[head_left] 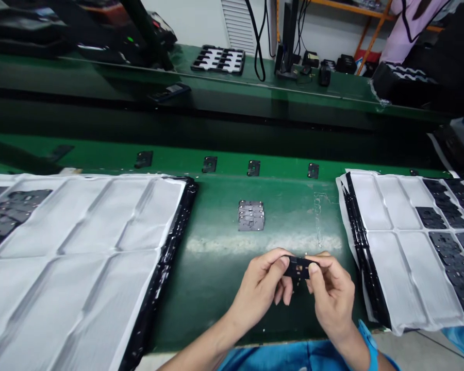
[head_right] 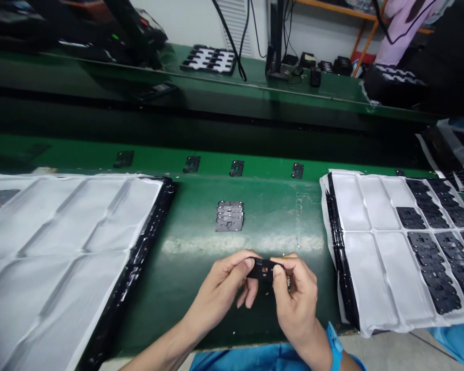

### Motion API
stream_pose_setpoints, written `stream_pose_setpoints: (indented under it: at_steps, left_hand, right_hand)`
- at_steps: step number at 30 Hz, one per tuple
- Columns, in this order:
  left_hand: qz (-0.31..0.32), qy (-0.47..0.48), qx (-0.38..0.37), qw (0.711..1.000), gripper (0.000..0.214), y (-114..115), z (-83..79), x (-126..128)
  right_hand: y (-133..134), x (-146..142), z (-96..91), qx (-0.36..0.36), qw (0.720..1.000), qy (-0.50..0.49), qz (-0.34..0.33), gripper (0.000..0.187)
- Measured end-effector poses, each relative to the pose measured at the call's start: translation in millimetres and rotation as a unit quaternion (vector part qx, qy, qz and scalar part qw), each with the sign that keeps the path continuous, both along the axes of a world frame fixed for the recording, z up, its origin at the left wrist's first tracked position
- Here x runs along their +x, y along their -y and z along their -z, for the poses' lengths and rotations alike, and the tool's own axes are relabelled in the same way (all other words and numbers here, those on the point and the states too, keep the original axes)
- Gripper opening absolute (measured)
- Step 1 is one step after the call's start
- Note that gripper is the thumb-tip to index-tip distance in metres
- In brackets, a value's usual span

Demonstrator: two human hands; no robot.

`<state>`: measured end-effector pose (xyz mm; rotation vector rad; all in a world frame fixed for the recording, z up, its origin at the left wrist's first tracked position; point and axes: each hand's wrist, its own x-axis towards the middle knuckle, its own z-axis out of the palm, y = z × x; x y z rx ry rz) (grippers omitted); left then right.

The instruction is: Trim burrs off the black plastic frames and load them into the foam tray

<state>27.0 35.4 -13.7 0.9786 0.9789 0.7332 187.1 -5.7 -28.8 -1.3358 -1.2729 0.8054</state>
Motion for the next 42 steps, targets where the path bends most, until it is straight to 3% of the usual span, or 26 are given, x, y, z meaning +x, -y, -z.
stream_pose_setpoints:
  at_steps: [4, 10, 14, 19, 22, 27, 35, 42]
  left_hand:
    - [-0.023, 0.047, -0.047, 0.998, 0.035, 0.4, -0.7, 2.9]
    - [-0.007, 0.035, -0.010, 0.999, 0.033, 4.8, -15.2, 2.4]
    - [0.003, 0.028, -0.021, 0.999, 0.033, 5.5, -13.6, -1.6]
    - [-0.018, 0.034, -0.048, 0.998, 0.033, 2.1, -4.5, -6.6]
    - [-0.021, 0.062, -0.064, 0.996, 0.033, -0.6, -5.4, -10.4]
    - [0.002, 0.058, -0.054, 0.997, 0.037, -3.5, -9.9, -16.8]
    - [0.039, -0.028, -0.011, 0.999, 0.040, -9.2, -12.8, -23.2]
    - [0.078, -0.053, 0.004, 0.995, 0.040, -9.8, -14.9, -36.2]
  right_hand:
    - [0.2, 1.5, -0.9, -0.010, 1.000, -0.014, -0.024, 0.016]
    - [-8.5, 2.8, -4.9, -0.129, 0.982, -0.135, -0.007, 0.030]
    - [-10.5, -0.5, 0.4, -0.164, 0.970, -0.179, 0.002, 0.034]
    - [-13.4, -2.4, -2.1, -0.182, 0.962, -0.199, -0.033, 0.033]
    - [-14.6, -2.4, -10.3, -0.195, 0.959, -0.191, -0.072, 0.036]
    - [-15.2, -7.1, -16.9, -0.194, 0.962, -0.181, -0.070, 0.040]
    - [-19.0, -13.4, -7.3, -0.175, 0.968, -0.178, -0.027, 0.037]
    - [-22.3, -9.5, 1.7, -0.214, 0.951, -0.200, -0.095, 0.033]
